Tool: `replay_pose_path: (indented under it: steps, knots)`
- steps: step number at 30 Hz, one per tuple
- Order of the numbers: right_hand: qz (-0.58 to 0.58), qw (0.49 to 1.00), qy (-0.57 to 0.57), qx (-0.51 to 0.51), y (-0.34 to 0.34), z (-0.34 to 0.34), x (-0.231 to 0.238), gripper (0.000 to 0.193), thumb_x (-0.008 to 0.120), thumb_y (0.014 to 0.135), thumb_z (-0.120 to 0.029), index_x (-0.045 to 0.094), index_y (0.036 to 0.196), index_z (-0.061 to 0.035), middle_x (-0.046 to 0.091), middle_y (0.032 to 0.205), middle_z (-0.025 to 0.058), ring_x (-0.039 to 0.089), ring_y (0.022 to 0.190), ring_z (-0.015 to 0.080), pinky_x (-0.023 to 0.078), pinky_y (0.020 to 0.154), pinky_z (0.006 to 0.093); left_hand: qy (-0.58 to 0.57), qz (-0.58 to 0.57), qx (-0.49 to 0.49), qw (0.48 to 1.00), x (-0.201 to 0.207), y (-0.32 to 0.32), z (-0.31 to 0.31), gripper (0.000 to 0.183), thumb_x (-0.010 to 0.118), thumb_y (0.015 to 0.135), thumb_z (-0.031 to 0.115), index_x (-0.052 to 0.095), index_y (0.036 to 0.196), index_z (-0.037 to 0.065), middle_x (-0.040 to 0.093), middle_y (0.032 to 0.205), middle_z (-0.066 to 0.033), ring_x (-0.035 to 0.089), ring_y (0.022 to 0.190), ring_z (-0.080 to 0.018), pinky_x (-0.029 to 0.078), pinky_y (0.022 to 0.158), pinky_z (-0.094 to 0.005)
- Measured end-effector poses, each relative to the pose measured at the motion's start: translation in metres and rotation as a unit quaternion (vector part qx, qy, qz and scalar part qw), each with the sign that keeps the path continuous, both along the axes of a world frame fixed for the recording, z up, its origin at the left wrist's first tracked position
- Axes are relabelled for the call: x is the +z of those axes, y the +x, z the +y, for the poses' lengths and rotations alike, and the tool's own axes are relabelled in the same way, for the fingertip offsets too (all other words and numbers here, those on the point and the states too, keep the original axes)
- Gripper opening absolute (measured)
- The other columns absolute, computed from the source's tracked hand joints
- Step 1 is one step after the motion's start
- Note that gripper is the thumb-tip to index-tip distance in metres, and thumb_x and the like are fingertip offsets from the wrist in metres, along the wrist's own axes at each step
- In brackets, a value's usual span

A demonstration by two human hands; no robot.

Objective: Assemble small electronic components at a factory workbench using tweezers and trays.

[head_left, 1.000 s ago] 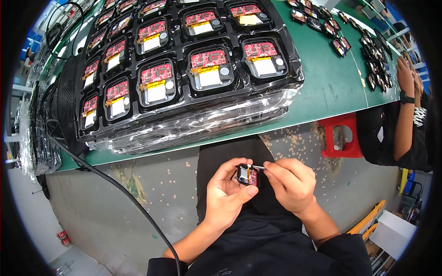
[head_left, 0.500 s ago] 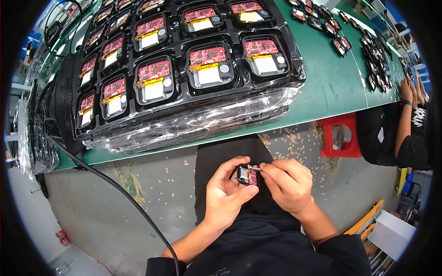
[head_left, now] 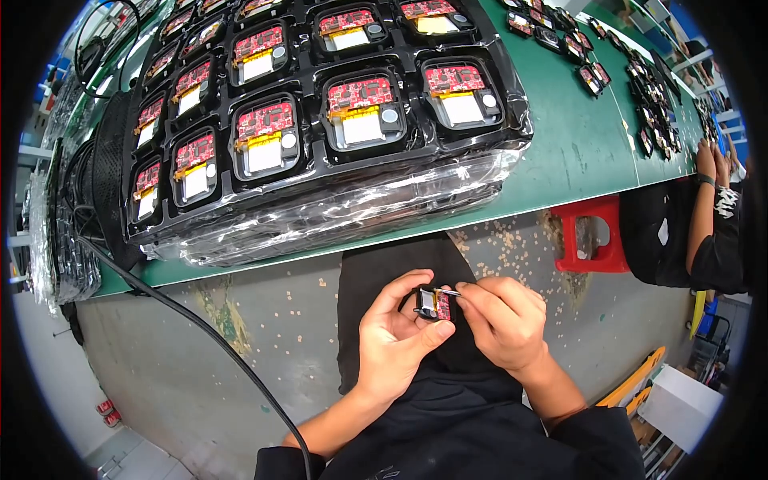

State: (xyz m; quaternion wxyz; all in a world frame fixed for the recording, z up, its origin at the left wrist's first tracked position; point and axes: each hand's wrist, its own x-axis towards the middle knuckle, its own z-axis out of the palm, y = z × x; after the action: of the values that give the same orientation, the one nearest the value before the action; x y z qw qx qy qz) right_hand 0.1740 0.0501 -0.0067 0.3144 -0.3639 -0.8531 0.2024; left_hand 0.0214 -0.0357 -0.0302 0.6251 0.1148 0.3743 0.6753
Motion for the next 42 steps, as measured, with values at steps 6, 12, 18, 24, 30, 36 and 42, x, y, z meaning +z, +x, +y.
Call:
replay_pose_path:
  steps: [6, 12, 18, 24, 30, 36, 42]
  knots:
    - [0.014, 1.0, -0.027, -0.003, -0.001, -0.001, -0.001, 0.022, 0.081, 0.075, 0.003, 0.076, 0.096, -0.0019, 0.069, 0.084, 0.0086, 0.068, 0.064, 0.0236, 0.054, 0.055, 0.0334, -0.02, -0.016, -0.008, 1.0, 0.003, 0.001, -0.001, 0.057, 0.08, 0.084, -0.01, 0.056, 0.136, -0.004, 0.05, 0.141, -0.0125, 0.058, 0.125, -0.0223, 0.056, 0.101, -0.0353]
    - [0.008, 1.0, -0.016, -0.021, -0.003, -0.006, -0.002, 0.022, 0.081, 0.076, 0.004, 0.075, 0.096, -0.0008, 0.069, 0.085, 0.0092, 0.069, 0.066, 0.0242, 0.055, 0.056, 0.0334, -0.022, -0.005, -0.008, 1.0, 0.005, 0.001, 0.001, 0.058, 0.08, 0.084, -0.012, 0.055, 0.136, -0.005, 0.051, 0.142, -0.0134, 0.06, 0.122, -0.0228, 0.056, 0.102, -0.0347]
    - [0.008, 1.0, 0.016, -0.024, -0.002, -0.007, -0.001, 0.026, 0.081, 0.075, 0.004, 0.076, 0.1, -0.0015, 0.067, 0.085, 0.0078, 0.067, 0.065, 0.0224, 0.053, 0.053, 0.0329, -0.029, 0.003, 0.009, 1.0, 0.012, 0.006, 0.0, 0.059, 0.08, 0.082, -0.014, 0.057, 0.136, -0.006, 0.05, 0.143, -0.0155, 0.06, 0.123, -0.0236, 0.058, 0.101, -0.0366]
    - [-0.004, 0.999, 0.032, -0.001, 0.0, 0.0, 0.006, 0.029, 0.079, 0.073, 0.004, 0.076, 0.102, -0.0012, 0.066, 0.084, 0.0069, 0.066, 0.064, 0.0205, 0.053, 0.051, 0.0322, -0.02, 0.015, 0.02, 0.999, 0.017, 0.006, 0.004, 0.059, 0.08, 0.081, -0.016, 0.057, 0.135, -0.007, 0.049, 0.144, -0.0165, 0.06, 0.125, -0.025, 0.058, 0.104, -0.0381]
    - [0.003, 0.998, 0.056, 0.007, 0.003, 0.0, 0.004, 0.031, 0.079, 0.07, 0.004, 0.076, 0.101, -0.0007, 0.065, 0.083, 0.007, 0.065, 0.061, 0.0201, 0.052, 0.05, 0.0313, -0.033, 0.027, -0.016, 0.999, 0.024, 0.002, 0.006, 0.059, 0.08, 0.081, -0.015, 0.058, 0.135, -0.009, 0.048, 0.145, -0.0162, 0.06, 0.124, -0.0251, 0.058, 0.103, -0.038]
    - [0.006, 0.999, 0.051, 0.008, 0.003, 0.0, 0.003, 0.031, 0.08, 0.071, 0.003, 0.076, 0.101, -0.0008, 0.065, 0.083, 0.0065, 0.064, 0.062, 0.0194, 0.052, 0.051, 0.0308, -0.035, 0.004, 0.001, 0.999, 0.02, 0.004, 0.004, 0.059, 0.081, 0.082, -0.013, 0.057, 0.136, -0.009, 0.048, 0.145, -0.0161, 0.06, 0.125, -0.0245, 0.058, 0.103, -0.0373]
    - [-0.004, 0.999, 0.049, 0.002, 0.006, 0.005, 0.009, 0.03, 0.082, 0.072, 0.001, 0.077, 0.101, -0.0021, 0.066, 0.084, 0.0065, 0.065, 0.063, 0.0199, 0.052, 0.052, 0.0313, -0.041, 0.009, -0.017, 0.999, 0.022, 0.001, 0.011, 0.062, 0.082, 0.081, -0.012, 0.056, 0.137, -0.007, 0.047, 0.145, -0.0165, 0.059, 0.125, -0.0253, 0.057, 0.103, -0.0358]
